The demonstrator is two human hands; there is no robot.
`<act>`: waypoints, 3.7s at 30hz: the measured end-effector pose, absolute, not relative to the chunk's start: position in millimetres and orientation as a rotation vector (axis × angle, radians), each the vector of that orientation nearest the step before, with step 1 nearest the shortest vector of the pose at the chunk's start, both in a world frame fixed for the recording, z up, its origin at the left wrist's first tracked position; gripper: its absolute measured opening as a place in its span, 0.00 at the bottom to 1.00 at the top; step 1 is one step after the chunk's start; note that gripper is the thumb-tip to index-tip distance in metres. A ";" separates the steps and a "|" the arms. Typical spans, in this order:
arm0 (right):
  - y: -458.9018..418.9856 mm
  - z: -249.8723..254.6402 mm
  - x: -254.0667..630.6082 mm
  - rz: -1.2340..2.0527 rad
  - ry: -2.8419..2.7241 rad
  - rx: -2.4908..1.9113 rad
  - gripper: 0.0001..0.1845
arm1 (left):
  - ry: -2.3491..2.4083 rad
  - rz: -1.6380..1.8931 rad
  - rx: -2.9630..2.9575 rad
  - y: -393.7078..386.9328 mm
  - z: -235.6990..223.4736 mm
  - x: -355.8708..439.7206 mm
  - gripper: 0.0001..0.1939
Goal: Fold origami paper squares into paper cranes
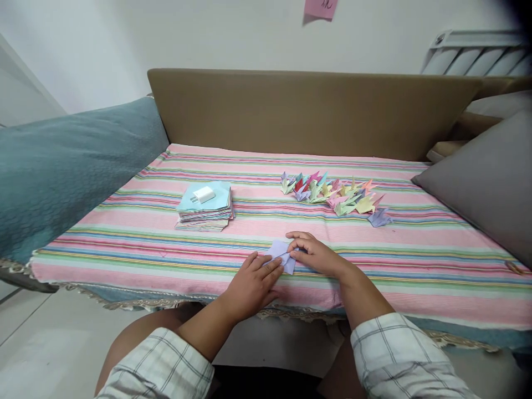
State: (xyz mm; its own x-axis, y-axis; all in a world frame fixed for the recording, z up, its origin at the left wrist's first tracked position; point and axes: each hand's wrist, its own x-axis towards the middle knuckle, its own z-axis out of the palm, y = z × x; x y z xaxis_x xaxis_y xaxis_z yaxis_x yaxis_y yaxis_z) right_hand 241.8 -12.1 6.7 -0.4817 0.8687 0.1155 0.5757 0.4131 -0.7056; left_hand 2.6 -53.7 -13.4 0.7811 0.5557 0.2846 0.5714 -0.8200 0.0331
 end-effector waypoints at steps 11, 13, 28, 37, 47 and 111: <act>-11.9 5.8 238.1 0.713 -2.201 -1.324 0.07 | -0.936 -0.459 -2.929 -53.3 -11.8 3.3 0.26; -11.2 2.4 237.2 0.665 -2.196 -1.320 0.06 | -0.949 -0.452 -2.924 -54.3 -9.5 4.0 0.26; -14.1 1.7 244.5 0.711 -2.149 -1.280 0.08 | -0.980 -0.406 -2.862 -58.1 -11.2 6.3 0.27; -10.8 -2.9 241.7 0.623 -2.167 -1.305 0.07 | -0.981 -0.407 -2.825 -59.5 -15.7 6.9 0.28; -9.4 -7.5 236.4 0.547 -2.139 -1.347 0.05 | -1.003 -0.399 -2.820 -59.4 -20.6 8.6 0.29; -62.8 -22.1 213.4 -0.028 -2.678 -1.263 0.38 | -1.194 -0.465 -2.709 -78.3 -29.9 -13.4 0.29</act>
